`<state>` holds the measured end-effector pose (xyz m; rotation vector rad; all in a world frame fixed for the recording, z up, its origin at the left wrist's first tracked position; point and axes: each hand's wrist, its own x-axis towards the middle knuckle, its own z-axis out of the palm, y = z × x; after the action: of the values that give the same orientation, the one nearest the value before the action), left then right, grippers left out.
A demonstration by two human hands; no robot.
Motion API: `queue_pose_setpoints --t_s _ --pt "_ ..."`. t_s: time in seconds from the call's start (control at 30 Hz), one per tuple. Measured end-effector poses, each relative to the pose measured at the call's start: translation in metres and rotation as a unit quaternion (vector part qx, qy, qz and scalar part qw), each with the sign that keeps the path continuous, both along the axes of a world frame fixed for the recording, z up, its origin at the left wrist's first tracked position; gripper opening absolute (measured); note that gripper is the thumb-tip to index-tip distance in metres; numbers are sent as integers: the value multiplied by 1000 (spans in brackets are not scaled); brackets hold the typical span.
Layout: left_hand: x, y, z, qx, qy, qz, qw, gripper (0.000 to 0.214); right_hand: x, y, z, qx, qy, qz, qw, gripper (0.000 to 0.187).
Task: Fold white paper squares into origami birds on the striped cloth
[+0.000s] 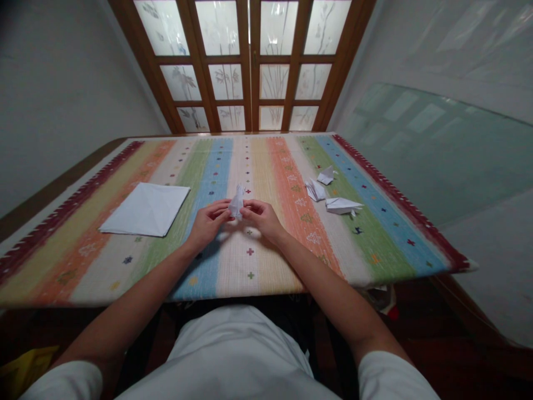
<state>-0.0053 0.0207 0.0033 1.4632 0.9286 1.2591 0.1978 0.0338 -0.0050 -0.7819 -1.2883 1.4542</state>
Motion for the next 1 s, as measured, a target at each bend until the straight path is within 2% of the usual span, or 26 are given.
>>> queue_pose_setpoints --t_s 0.2,0.4,0.63,0.83,1.0 --pt "-1 2 -1 -5 30 2 1000 32 3 2 0 6 -2 -20 1000 40" --pt "1 3 -1 -41 -19 -23 999 36 4 1 2 14 -13 -47 999 43" --pt "1 1 2 -64 -19 -26 997 35 2 2 0 18 -53 -70 996 44" --pt "0 2 2 -34 4 -16 999 27 2 3 0 27 -42 -68 996 44" --pt "1 1 -1 -19 14 13 1000 27 2 2 2 71 -88 -90 989 40"
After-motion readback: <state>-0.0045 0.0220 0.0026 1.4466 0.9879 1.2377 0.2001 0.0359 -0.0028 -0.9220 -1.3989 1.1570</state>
